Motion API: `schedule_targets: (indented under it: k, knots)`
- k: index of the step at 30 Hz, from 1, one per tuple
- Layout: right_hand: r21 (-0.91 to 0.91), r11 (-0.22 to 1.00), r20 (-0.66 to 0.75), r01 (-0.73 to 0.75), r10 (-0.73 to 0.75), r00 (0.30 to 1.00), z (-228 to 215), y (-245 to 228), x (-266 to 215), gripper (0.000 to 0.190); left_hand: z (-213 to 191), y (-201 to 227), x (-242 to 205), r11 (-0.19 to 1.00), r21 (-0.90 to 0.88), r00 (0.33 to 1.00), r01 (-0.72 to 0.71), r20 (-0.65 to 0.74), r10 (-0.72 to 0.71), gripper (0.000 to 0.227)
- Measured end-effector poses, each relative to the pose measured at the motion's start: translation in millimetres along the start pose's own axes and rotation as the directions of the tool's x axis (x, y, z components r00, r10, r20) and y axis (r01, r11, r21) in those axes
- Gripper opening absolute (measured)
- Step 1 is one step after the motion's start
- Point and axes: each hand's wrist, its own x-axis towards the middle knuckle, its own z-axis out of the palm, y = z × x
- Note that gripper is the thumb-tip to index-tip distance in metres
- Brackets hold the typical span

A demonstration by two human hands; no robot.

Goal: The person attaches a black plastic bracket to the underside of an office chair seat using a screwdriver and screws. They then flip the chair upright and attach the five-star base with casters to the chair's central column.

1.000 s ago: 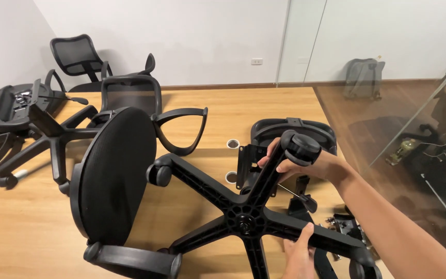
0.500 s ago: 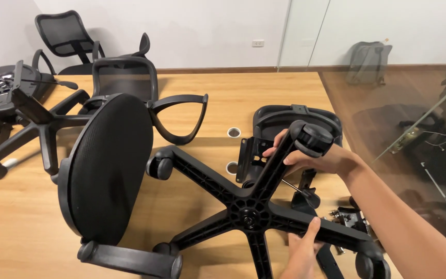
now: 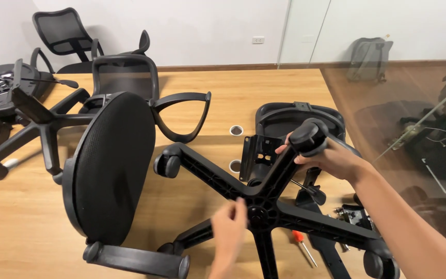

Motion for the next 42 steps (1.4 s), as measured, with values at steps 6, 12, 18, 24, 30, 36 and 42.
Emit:
schedule_targets:
  k: [6, 12, 18, 24, 30, 36, 42]
  knots:
    - [0.146, 0.983, 0.014, 0.107, -0.111, 0.994, -20, 25, -12, 0.046, -14, 24, 33, 0.99, -0.141, 0.998, -0.028, -0.066, 0.019, 0.04]
    - [0.226, 0.968, -0.059, 0.106, -0.095, 0.994, -39, 43, -29, 0.048, -3, 12, 46, 0.919, -0.363, 0.965, 0.153, 0.255, -0.06, 0.05]
    - [0.302, 0.952, -0.104, 0.054, -0.023, 0.994, -53, 62, -54, 0.044, 19, 4, 25, 0.957, -0.271, 0.971, -0.107, 0.179, 0.159, 0.051]
    - [0.303, 0.945, -0.051, 0.12, -0.11, 0.993, -49, 66, -85, 0.037, 19, 17, 0, 0.982, -0.177, 0.973, -0.071, 0.204, 0.107, 0.055]
    - [0.305, 0.945, -0.129, 0.116, -0.08, 0.988, -59, 75, -99, 0.04, 34, 28, -13, 0.97, -0.221, 0.98, -0.105, 0.143, 0.139, 0.057]
    - [0.377, 0.916, -0.144, 0.136, -0.088, 0.986, -88, 93, -87, 0.043, 46, 52, -17, 0.959, -0.235, 0.981, -0.16, 0.073, 0.182, 0.062]
    - [0.333, 0.921, -0.136, 0.2, -0.163, 0.977, -99, 97, -78, 0.04, 55, 46, -8, 0.955, -0.255, 0.98, -0.153, 0.083, 0.179, 0.065]
